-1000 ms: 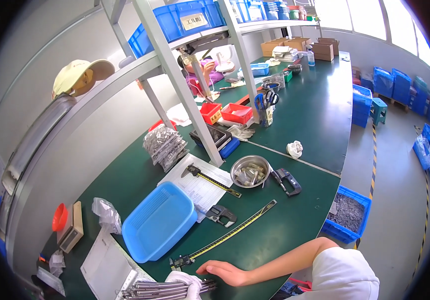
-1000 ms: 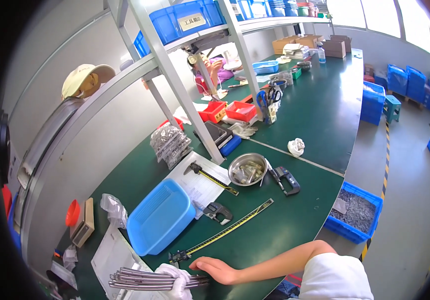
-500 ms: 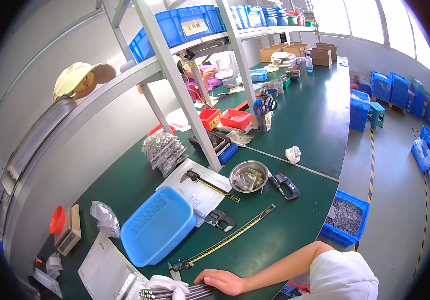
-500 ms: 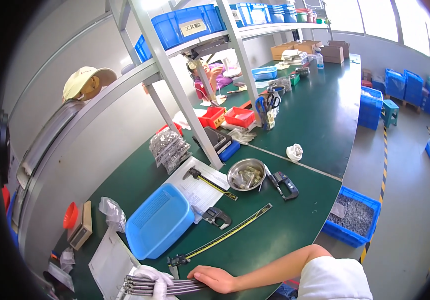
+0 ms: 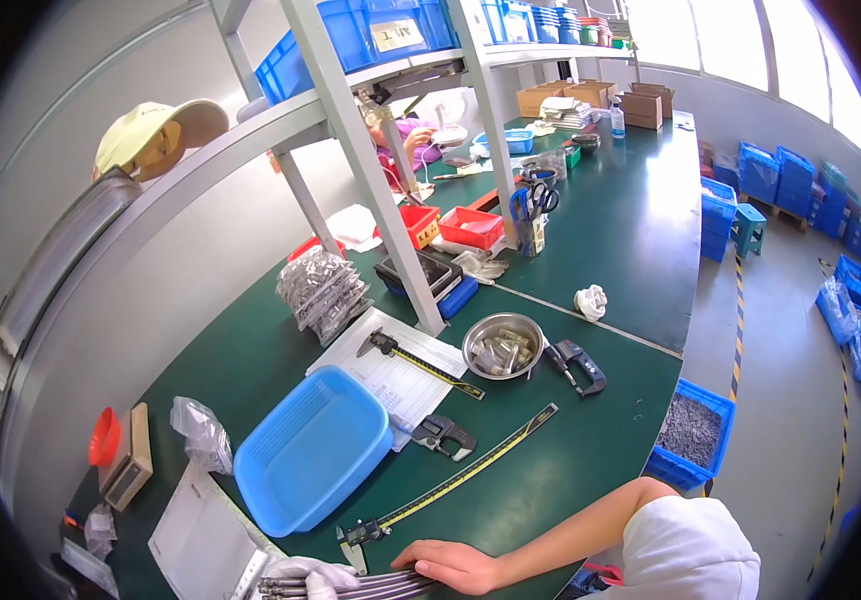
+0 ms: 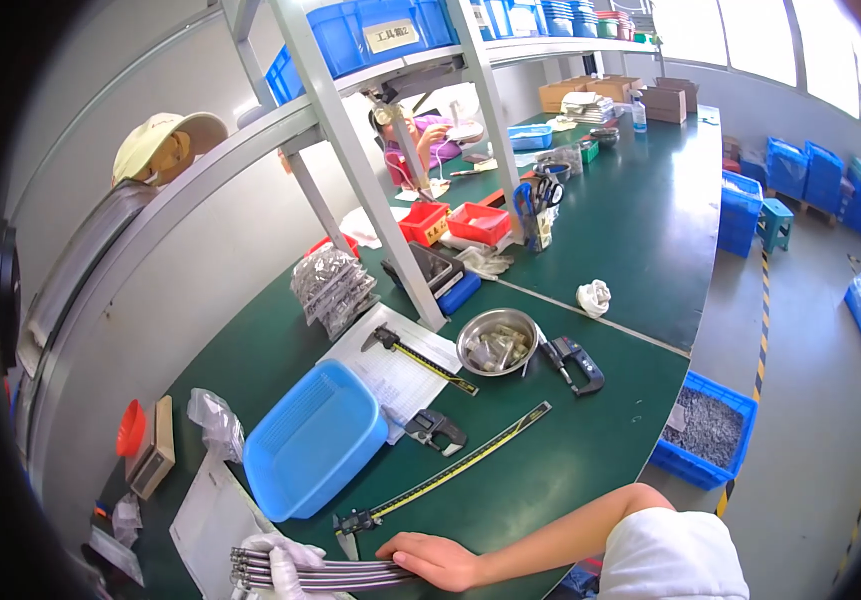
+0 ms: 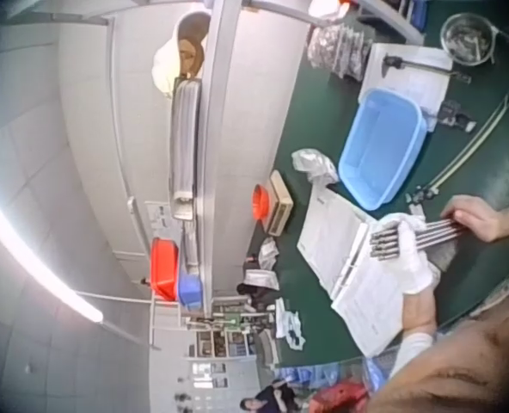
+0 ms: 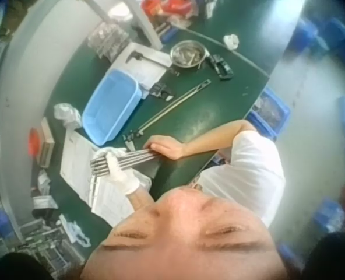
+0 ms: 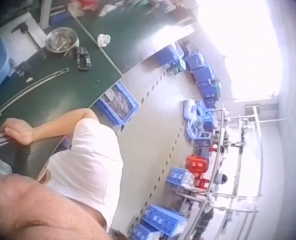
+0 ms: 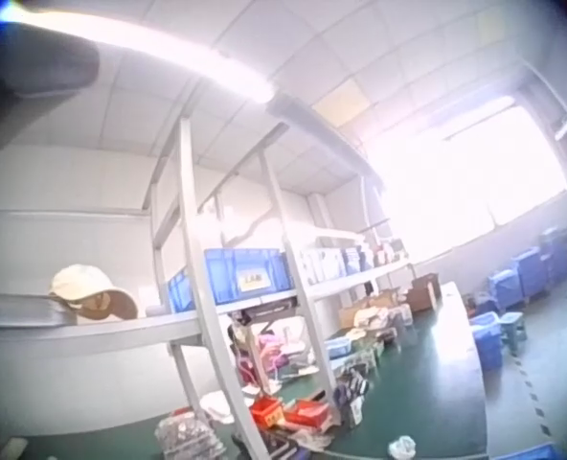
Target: Measuring the length and diameter of metal rods using a digital caliper and verifying measurements against a blueprint binder.
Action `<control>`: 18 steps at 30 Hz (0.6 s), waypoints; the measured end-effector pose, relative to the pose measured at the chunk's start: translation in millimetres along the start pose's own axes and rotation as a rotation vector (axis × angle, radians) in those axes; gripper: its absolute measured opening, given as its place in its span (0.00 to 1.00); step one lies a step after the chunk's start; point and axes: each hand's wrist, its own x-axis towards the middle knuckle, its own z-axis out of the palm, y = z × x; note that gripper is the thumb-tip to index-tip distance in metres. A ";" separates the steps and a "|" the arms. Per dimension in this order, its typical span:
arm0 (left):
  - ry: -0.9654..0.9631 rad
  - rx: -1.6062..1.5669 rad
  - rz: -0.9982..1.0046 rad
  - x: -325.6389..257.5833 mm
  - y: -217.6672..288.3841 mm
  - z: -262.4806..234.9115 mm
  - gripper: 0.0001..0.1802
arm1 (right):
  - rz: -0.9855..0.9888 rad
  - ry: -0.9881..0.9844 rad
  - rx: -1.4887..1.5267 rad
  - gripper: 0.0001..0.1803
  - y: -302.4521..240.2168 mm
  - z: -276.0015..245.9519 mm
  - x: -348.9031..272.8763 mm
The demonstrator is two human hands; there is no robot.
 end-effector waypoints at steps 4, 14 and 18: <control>-0.026 0.075 0.007 -0.6 -3.1 4.1 0.10 | 0.013 0.032 0.049 0.21 0.2 0.4 -0.7; -0.075 0.239 -0.087 -3.8 -20.1 5.2 0.08 | 0.029 0.019 0.041 0.21 -2.9 -1.0 0.6; -0.098 0.243 -0.043 -8.4 -14.3 10.1 0.07 | 0.002 0.012 0.025 0.21 -1.9 -1.3 0.7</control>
